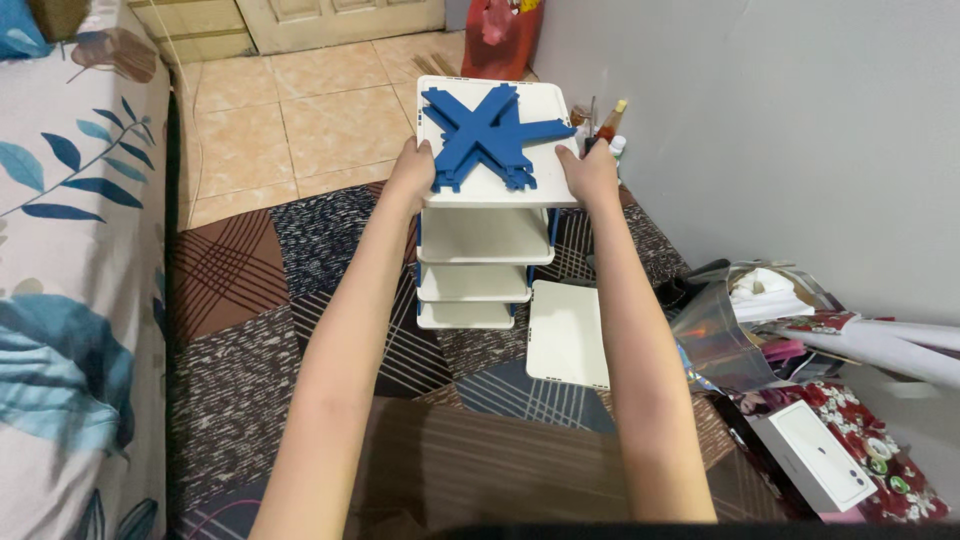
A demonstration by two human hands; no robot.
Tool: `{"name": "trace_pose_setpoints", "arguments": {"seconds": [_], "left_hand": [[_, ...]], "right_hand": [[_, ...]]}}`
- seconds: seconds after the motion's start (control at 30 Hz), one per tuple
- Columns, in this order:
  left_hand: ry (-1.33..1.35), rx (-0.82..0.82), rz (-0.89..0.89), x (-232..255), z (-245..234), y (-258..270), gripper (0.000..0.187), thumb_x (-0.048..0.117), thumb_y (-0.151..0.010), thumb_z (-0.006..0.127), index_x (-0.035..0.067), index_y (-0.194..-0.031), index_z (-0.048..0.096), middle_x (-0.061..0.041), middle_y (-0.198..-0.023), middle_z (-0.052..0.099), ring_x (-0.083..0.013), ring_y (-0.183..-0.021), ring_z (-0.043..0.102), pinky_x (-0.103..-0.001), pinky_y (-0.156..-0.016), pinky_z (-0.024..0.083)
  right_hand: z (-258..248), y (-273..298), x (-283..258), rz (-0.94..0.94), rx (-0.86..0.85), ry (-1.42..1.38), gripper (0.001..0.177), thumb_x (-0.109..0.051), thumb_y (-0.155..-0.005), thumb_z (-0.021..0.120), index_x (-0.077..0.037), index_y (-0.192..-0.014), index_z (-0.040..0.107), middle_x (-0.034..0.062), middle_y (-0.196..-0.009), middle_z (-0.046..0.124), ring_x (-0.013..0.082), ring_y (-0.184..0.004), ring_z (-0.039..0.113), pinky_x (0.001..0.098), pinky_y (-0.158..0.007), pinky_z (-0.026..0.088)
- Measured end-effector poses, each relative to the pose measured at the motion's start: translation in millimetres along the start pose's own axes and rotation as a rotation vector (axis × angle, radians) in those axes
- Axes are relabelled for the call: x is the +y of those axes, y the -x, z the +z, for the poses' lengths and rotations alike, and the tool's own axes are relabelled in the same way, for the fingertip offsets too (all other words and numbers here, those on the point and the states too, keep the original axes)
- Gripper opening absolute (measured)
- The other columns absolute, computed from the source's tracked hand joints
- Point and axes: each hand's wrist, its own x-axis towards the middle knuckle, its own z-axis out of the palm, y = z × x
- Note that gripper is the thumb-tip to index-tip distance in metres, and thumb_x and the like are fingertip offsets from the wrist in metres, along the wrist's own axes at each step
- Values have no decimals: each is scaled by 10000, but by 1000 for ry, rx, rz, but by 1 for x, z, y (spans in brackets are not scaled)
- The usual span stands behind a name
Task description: The person wipes blue plastic connectors and white shelves with a cloth, then uses a screwdriver to attach the connectors to the shelves, assembling a small plastic shelving unit.
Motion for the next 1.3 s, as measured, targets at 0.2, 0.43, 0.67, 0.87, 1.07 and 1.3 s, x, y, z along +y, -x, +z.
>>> {"name": "trace_pose_setpoints", "arguments": {"seconds": [0.2,0.43,0.67,0.87,1.07,1.3], "left_hand": [[-60,35,56,-2,3,21,442,223,-1061,367,-45,-1401,458,-239,-1307,631,-320,-1187,644,-373,-1002,500],[-58,13,176,9,-8,56,436,203,-1061,382,-39,-1403,504,-222,-1305,668,-295,-1201,645,-353,-1033,475],[-72,13,405,15,-11,61,488,201,-1087,373,-14,-1525,358,-228,-1449,568,-285,-1339,560,-340,-1112,416],[-201,61,574,-32,-6,56,527,195,-1125,379,-51,-1576,264,-282,-1603,382,-358,-1499,380,-378,-1209,320],[-257,108,465,-37,8,57,546,210,-1103,374,-52,-1568,264,-274,-1582,388,-371,-1464,414,-390,-1177,359],[-222,103,303,-11,3,59,522,207,-1082,388,-63,-1524,324,-265,-1497,495,-357,-1405,498,-368,-1143,396]], "right_hand": [[-31,20,-15,-17,-2,44,476,-306,-825,801,28,-1066,564,232,-1008,713,400,-967,701,451,-856,538],[-30,60,-30,-82,113,32,407,-280,-864,791,-13,-1041,540,191,-940,715,421,-925,690,492,-843,510],[-22,58,-34,-134,225,-76,368,-259,-890,773,-32,-1049,530,153,-912,722,392,-865,709,483,-781,531],[-9,82,-16,-142,276,-110,404,-265,-908,769,1,-1115,546,163,-868,702,383,-812,702,471,-748,537],[-13,84,-11,-154,301,-126,396,-264,-932,760,7,-1130,550,141,-853,695,344,-769,689,446,-724,525],[-33,77,-27,-22,219,-85,349,-259,-900,775,-10,-1029,566,134,-859,706,333,-792,710,444,-763,544]]}}
